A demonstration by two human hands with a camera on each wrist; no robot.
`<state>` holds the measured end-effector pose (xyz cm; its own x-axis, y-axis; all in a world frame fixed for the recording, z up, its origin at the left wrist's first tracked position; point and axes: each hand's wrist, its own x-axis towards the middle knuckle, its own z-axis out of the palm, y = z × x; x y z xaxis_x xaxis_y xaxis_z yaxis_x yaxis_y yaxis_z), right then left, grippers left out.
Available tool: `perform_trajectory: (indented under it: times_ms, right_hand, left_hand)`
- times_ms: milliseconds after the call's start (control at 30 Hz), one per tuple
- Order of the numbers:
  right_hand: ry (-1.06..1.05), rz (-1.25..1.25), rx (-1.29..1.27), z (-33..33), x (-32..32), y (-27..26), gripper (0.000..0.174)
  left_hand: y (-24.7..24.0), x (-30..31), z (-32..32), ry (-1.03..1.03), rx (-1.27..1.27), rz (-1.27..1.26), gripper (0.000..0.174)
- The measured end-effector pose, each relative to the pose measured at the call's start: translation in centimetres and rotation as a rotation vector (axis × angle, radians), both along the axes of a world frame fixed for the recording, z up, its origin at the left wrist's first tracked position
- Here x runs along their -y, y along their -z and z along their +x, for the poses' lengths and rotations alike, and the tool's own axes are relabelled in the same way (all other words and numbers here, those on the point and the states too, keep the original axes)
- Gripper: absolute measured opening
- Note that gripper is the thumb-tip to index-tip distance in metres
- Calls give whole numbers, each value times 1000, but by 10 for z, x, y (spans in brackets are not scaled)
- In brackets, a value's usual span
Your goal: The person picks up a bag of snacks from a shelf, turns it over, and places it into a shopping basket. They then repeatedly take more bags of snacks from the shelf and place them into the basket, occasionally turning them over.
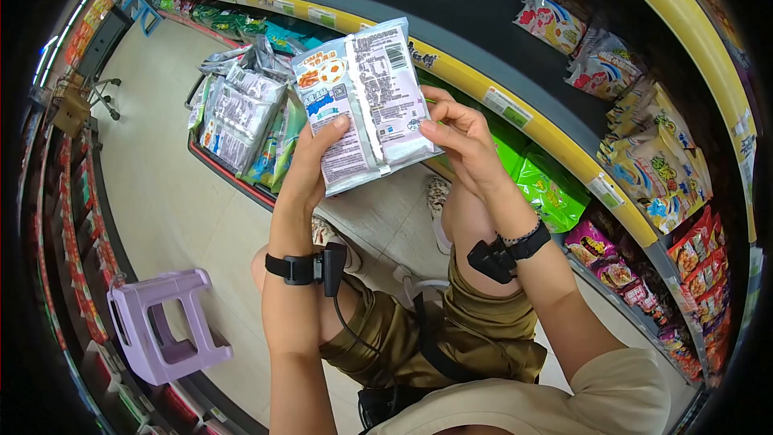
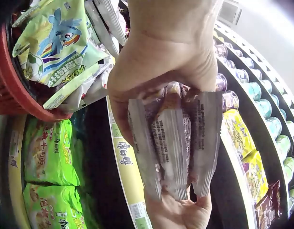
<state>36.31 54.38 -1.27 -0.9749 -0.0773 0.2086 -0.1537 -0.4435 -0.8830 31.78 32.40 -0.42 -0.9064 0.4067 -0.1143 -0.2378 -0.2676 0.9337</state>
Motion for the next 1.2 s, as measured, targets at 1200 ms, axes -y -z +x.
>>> perform_trajectory:
  times_ms: [1200]
  right_hand:
    - [-306, -1006, 167, -8, -33, 15, 29]
  left_hand:
    - [-6, -26, -10, -137, 212, 24, 53]
